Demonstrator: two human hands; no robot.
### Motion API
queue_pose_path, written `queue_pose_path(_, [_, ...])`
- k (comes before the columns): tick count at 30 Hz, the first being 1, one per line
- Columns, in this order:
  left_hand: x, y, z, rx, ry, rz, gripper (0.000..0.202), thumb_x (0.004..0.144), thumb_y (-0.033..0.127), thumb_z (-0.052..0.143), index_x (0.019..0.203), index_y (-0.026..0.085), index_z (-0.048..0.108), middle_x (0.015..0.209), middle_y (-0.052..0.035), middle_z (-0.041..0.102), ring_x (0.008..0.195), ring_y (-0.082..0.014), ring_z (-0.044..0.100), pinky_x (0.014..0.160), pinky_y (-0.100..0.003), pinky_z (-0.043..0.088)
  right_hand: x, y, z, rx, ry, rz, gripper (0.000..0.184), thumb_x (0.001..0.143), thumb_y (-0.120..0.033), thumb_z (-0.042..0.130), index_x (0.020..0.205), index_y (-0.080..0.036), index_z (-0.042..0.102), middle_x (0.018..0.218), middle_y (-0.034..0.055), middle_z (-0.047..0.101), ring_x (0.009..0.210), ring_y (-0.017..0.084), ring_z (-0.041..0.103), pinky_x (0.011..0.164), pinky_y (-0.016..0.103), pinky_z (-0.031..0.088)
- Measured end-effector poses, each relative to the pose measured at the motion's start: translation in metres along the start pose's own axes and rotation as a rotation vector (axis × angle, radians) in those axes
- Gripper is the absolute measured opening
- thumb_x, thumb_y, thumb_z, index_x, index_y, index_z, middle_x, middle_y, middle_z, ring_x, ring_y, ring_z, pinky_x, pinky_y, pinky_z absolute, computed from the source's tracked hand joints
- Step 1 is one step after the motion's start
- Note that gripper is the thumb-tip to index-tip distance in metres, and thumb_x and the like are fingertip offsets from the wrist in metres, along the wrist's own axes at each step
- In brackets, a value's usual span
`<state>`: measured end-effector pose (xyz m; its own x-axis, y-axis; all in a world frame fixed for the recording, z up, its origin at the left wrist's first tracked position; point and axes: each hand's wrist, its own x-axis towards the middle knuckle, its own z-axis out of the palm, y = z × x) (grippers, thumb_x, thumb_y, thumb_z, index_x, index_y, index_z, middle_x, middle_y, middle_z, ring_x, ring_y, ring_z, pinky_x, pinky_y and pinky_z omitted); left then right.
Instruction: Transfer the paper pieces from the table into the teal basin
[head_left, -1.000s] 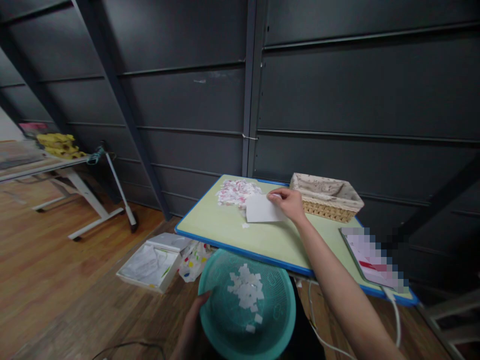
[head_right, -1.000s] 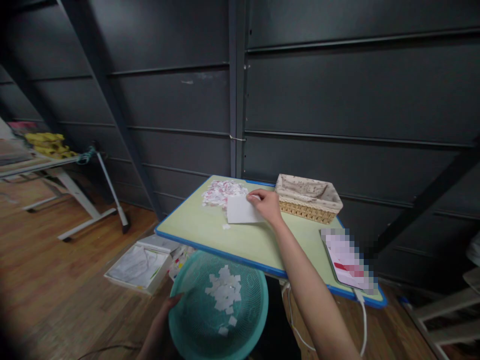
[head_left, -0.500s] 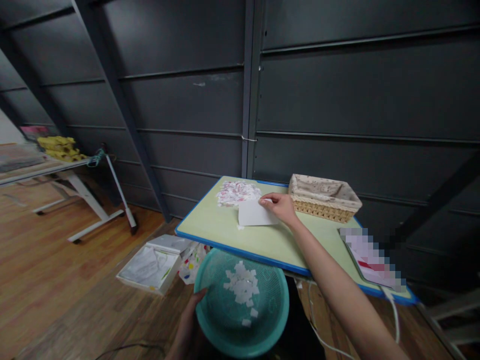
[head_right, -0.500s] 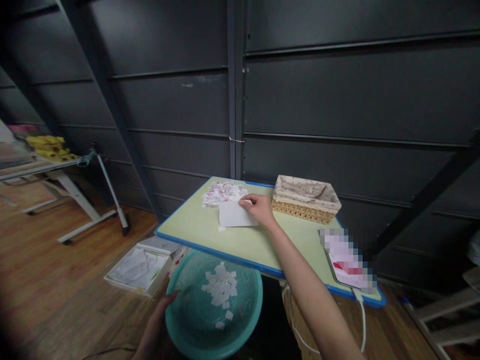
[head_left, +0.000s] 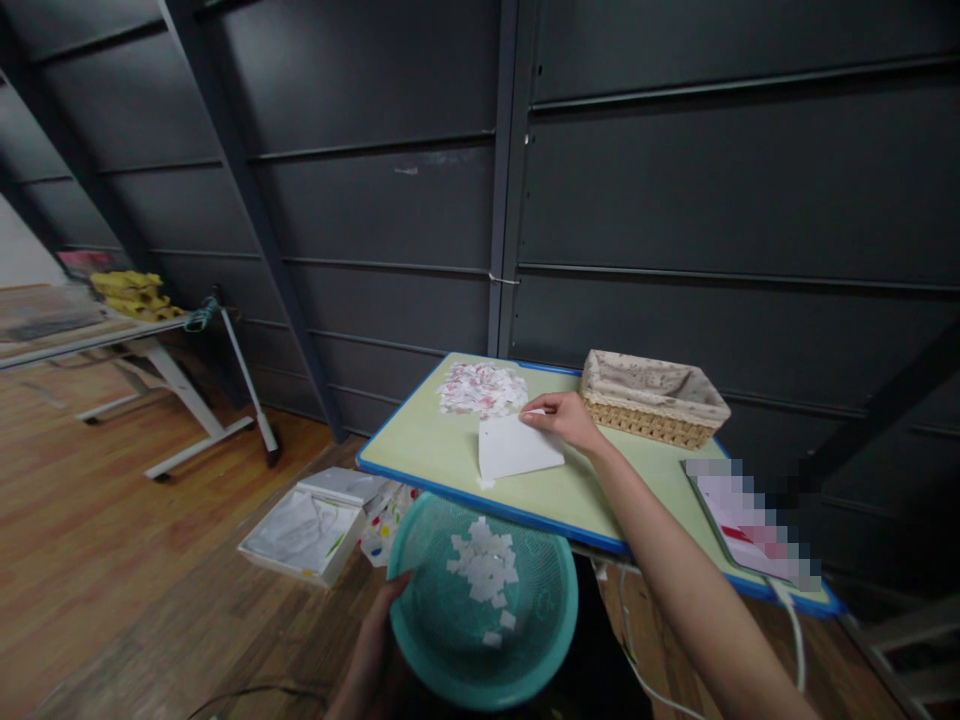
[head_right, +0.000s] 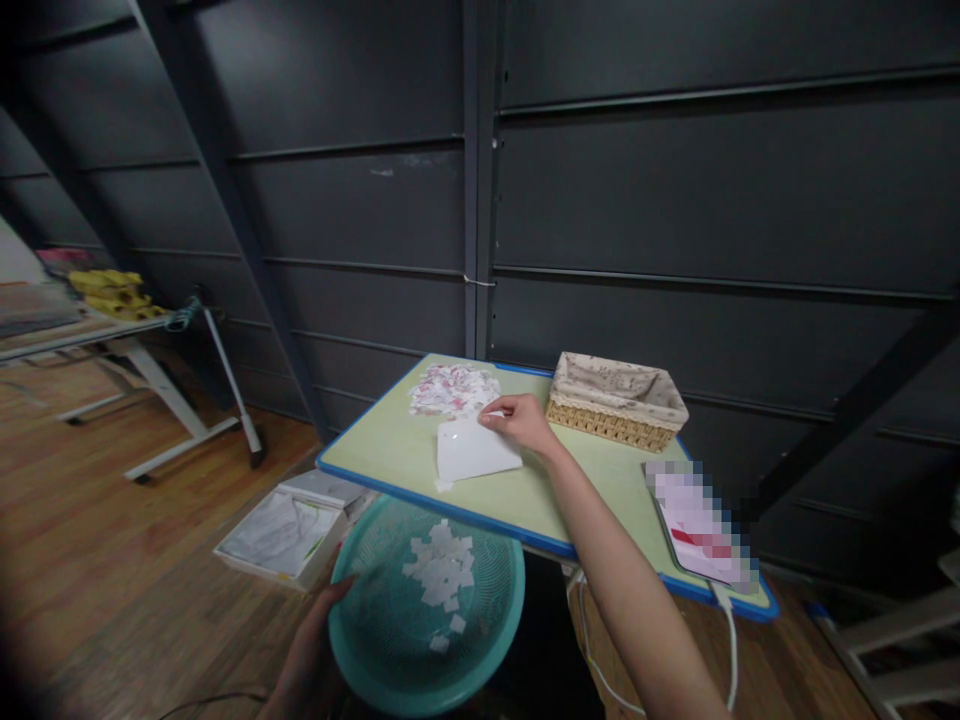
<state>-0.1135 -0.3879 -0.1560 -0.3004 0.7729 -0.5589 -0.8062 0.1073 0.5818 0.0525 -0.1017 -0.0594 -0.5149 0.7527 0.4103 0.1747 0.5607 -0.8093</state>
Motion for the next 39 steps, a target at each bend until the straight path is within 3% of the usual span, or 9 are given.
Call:
queue_pose_path(3, [-0.003, 0.002, 0.005, -0.004, 0.045, 0.019, 0.065, 0.078, 0.021, 0.067, 0.136, 0.001, 0.045, 0.087, -0.0122, 0.081, 0.108, -0.0346, 0.066, 0.103, -0.050, 0.045, -0.003, -0.002, 0.003, 0.086, -0.104, 0.052, 0.028, 0.062, -0.039, 0.076, 0.072, -0.014, 0.075, 0.069, 0.0066, 0.072, 0.059, 0.015, 0.059, 0.053, 0.025, 0.040])
queue_pose_path(5, [-0.003, 0.001, 0.005, -0.021, 0.033, 0.039, 0.064, 0.078, 0.019, 0.067, 0.136, 0.006, 0.046, 0.087, -0.0095, 0.081, 0.105, -0.0338, 0.068, 0.102, -0.050, 0.046, -0.005, -0.002, 0.006, 0.164, -0.167, 0.113, 0.030, 0.059, -0.040, 0.078, 0.073, -0.014, 0.075, 0.068, 0.0063, 0.071, 0.058, 0.015, 0.058, 0.051, 0.024, 0.039])
queue_pose_path(7, [-0.001, -0.001, 0.003, -0.032, 0.022, 0.043, 0.062, 0.077, 0.020, 0.067, 0.136, 0.012, 0.049, 0.089, -0.0068, 0.082, 0.101, -0.0333, 0.070, 0.101, -0.051, 0.047, -0.005, -0.002, 0.009, 0.239, -0.150, 0.157, 0.033, 0.056, -0.041, 0.080, 0.074, -0.014, 0.074, 0.068, 0.0062, 0.070, 0.057, 0.015, 0.058, 0.051, 0.025, 0.038])
queue_pose_path(12, [0.000, 0.000, 0.003, -0.072, 0.058, 0.026, 0.051, 0.078, 0.020, 0.065, 0.124, 0.000, 0.057, 0.080, -0.0126, 0.081, 0.098, -0.0350, 0.071, 0.098, -0.049, 0.050, 0.004, 0.009, 0.002, 0.274, 0.267, 0.113, 0.034, 0.057, -0.045, 0.078, 0.073, -0.016, 0.074, 0.073, 0.0072, 0.072, 0.064, 0.018, 0.059, 0.058, 0.028, 0.042])
queue_pose_path(15, [0.001, -0.001, 0.003, -0.061, 0.066, 0.071, 0.046, 0.077, 0.018, 0.066, 0.121, 0.005, 0.059, 0.081, -0.0106, 0.081, 0.098, -0.0337, 0.071, 0.098, -0.049, 0.050, 0.008, 0.017, -0.007, 0.094, 0.476, 0.040, 0.030, 0.064, -0.045, 0.070, 0.073, -0.016, 0.074, 0.074, 0.0074, 0.072, 0.065, 0.019, 0.058, 0.061, 0.030, 0.042])
queue_pose_path(17, [0.003, -0.002, 0.001, -0.049, 0.048, 0.110, 0.048, 0.077, 0.017, 0.066, 0.123, 0.009, 0.059, 0.086, -0.0090, 0.082, 0.100, -0.0324, 0.070, 0.099, -0.049, 0.049, 0.009, 0.021, -0.010, -0.032, 0.533, 0.026, 0.031, 0.069, -0.045, 0.064, 0.074, -0.016, 0.075, 0.074, 0.0074, 0.072, 0.064, 0.019, 0.058, 0.061, 0.031, 0.041])
queue_pose_path(24, [0.007, -0.007, -0.008, -0.023, 0.012, 0.085, 0.050, 0.077, 0.019, 0.068, 0.125, 0.013, 0.060, 0.088, -0.0075, 0.082, 0.103, -0.0330, 0.069, 0.101, -0.051, 0.046, 0.007, 0.021, -0.005, -0.273, 0.428, 0.012, 0.033, 0.075, -0.043, 0.056, 0.080, -0.018, 0.077, 0.073, 0.0067, 0.073, 0.062, 0.020, 0.059, 0.061, 0.030, 0.041])
queue_pose_path(34, [0.008, -0.006, -0.012, -0.036, 0.013, 0.009, 0.060, 0.077, 0.027, 0.070, 0.131, 0.006, 0.053, 0.104, -0.0151, 0.078, 0.112, -0.0348, 0.064, 0.102, -0.049, 0.046, 0.006, 0.019, 0.004, -0.256, 0.436, -0.020, 0.029, 0.079, -0.040, 0.058, 0.085, -0.019, 0.077, 0.080, 0.0063, 0.075, 0.068, 0.021, 0.065, 0.066, 0.031, 0.047])
queue_pose_path(39, [0.007, -0.006, -0.009, -0.029, 0.025, 0.016, 0.060, 0.076, 0.024, 0.069, 0.132, 0.006, 0.052, 0.106, -0.0153, 0.077, 0.115, -0.0340, 0.062, 0.103, -0.046, 0.045, 0.007, 0.021, 0.012, -0.276, 0.419, -0.033, 0.026, 0.081, -0.039, 0.058, 0.086, -0.021, 0.077, 0.085, 0.0062, 0.076, 0.070, 0.021, 0.066, 0.067, 0.031, 0.048])
